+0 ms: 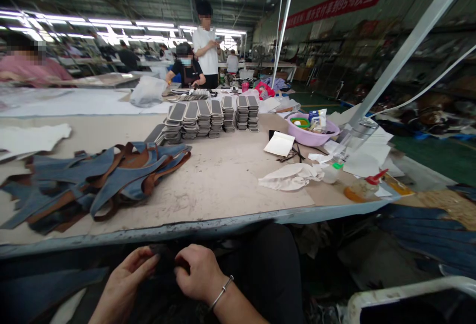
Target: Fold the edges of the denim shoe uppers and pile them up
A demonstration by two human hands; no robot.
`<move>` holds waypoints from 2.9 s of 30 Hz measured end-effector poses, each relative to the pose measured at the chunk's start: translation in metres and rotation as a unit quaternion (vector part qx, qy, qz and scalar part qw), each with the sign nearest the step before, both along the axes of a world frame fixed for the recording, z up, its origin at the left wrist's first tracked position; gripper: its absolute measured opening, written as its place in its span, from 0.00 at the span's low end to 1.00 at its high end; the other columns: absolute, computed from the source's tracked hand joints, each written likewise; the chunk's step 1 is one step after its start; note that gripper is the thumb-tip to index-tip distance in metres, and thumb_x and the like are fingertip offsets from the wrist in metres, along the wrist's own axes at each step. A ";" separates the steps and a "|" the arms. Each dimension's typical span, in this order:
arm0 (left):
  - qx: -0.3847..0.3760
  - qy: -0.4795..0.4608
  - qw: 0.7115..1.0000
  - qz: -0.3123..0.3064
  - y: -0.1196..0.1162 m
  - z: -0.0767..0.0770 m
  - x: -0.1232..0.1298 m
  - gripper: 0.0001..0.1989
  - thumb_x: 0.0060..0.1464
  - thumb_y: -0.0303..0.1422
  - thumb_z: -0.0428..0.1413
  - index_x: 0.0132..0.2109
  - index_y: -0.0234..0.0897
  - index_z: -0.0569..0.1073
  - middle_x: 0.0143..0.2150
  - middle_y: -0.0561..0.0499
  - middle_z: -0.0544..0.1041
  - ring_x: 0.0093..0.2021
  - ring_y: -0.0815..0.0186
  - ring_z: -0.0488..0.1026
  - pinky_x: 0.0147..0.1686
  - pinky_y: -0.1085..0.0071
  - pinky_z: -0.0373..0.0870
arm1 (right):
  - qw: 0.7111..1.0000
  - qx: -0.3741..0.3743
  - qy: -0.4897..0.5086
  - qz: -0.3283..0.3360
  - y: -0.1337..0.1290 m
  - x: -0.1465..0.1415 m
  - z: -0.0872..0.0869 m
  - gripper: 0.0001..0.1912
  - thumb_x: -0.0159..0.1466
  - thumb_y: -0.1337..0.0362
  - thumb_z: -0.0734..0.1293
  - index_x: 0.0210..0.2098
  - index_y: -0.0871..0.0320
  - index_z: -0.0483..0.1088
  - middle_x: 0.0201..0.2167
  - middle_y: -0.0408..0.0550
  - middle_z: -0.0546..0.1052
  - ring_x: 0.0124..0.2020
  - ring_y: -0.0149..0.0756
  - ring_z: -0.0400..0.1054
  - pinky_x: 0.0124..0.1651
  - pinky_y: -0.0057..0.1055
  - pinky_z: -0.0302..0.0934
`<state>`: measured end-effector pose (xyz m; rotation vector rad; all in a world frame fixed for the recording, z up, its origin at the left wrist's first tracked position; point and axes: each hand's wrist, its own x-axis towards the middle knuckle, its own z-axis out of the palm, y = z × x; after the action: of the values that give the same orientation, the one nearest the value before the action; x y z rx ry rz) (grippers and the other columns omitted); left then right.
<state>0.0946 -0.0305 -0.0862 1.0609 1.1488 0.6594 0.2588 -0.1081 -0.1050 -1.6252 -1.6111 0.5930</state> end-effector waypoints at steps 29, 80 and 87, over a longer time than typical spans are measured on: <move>-0.071 -0.102 0.992 0.034 -0.027 0.010 0.019 0.16 0.36 0.33 0.67 0.33 0.36 0.71 0.28 0.55 0.74 0.32 0.70 0.68 0.34 0.77 0.65 | 0.990 0.066 0.123 0.004 -0.008 0.004 0.027 0.09 0.60 0.67 0.63 0.31 0.60 0.76 0.29 0.48 0.79 0.31 0.31 0.71 0.37 0.24 0.64; 0.159 0.123 0.975 -0.097 -0.023 -0.008 0.006 0.13 0.51 0.43 0.54 0.28 0.38 0.73 0.25 0.53 0.73 0.28 0.65 0.67 0.29 0.76 0.63 | 0.908 -0.158 0.385 -0.035 -0.003 0.002 0.006 0.19 0.61 0.50 0.60 0.27 0.61 0.66 0.19 0.40 0.68 0.20 0.26 0.61 0.25 0.23 0.57; 0.203 0.149 0.961 -0.116 -0.029 -0.007 0.008 0.12 0.49 0.42 0.56 0.25 0.40 0.71 0.22 0.54 0.70 0.25 0.65 0.67 0.27 0.75 0.63 | 0.963 -0.098 0.239 0.080 -0.005 -0.003 0.015 0.22 0.63 0.52 0.60 0.18 0.60 0.60 0.18 0.37 0.55 0.21 0.24 0.50 0.24 0.23 0.45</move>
<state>0.1021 -0.0598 -0.0928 1.6638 1.1435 0.5736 0.2556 -0.1130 -0.0899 -1.3537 -1.3566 1.1651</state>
